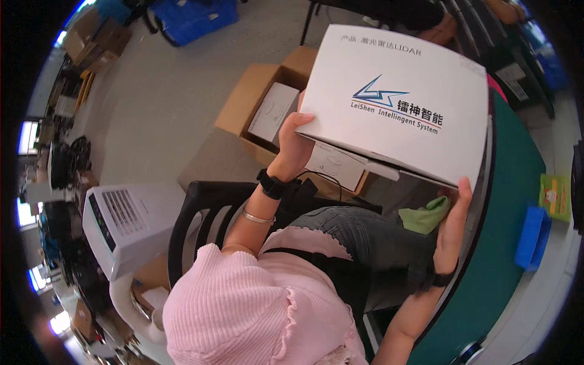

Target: Unboxing a LIDAR device, inspecting it, and placing it into a shipping box.

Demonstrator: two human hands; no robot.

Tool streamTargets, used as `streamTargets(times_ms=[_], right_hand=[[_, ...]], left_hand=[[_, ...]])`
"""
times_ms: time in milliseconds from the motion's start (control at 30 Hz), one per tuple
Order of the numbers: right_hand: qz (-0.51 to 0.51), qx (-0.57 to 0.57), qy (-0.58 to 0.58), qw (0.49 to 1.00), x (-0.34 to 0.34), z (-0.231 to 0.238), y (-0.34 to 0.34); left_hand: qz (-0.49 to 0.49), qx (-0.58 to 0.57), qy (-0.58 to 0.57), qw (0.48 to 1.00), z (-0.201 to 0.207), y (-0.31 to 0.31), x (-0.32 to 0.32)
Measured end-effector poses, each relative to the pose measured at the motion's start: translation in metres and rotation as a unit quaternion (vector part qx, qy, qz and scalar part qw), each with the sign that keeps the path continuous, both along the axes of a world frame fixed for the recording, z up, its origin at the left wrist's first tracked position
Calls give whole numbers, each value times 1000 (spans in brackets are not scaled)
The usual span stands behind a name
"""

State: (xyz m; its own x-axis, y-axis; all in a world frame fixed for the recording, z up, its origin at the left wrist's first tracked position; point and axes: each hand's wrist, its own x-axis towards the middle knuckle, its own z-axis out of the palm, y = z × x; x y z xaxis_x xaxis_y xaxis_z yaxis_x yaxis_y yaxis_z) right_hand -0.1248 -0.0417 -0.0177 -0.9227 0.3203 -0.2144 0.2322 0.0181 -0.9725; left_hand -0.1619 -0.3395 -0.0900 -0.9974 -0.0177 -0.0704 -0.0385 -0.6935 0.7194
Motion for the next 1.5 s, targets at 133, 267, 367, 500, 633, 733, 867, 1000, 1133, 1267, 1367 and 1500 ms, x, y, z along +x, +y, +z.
streamTargets(times_ms=[133,267,367,500,633,733,867,1000,1133,1267,1367,1500], right_hand=[[30,-77,-80,993,-38,-45,-17],[74,-152,-120,978,-40,-84,-16],[27,-171,-164,971,-23,-101,-13],[27,-172,-174,969,-18,-118,-9],[39,-209,-196,957,-16,-140,-2],[46,-231,-247,940,-13,-167,5],[40,-261,-251,931,-5,-219,5],[47,-192,-291,936,-9,-253,12],[92,-33,-179,979,-23,-240,10],[80,437,-228,867,-31,-202,-15],[167,478,82,858,-33,-183,-36],[287,449,148,833,-37,-183,-54]], left_hand=[[20,-43,-109,993,-21,-5,2],[21,-97,-133,986,-45,0,-2],[3,-125,-131,983,-64,3,-6],[-31,-172,-152,973,-91,10,-16],[-52,-189,-174,965,-115,15,-30],[-106,-178,-216,954,-135,10,-30],[-113,-164,-264,944,-166,10,-25],[-117,-203,-342,910,-182,7,-27],[-119,-189,-339,914,-188,8,-30],[-80,-171,-340,921,-200,10,-31],[-78,-121,-371,917,-209,9,-32],[-89,-99,-370,919,-216,5,-33]])
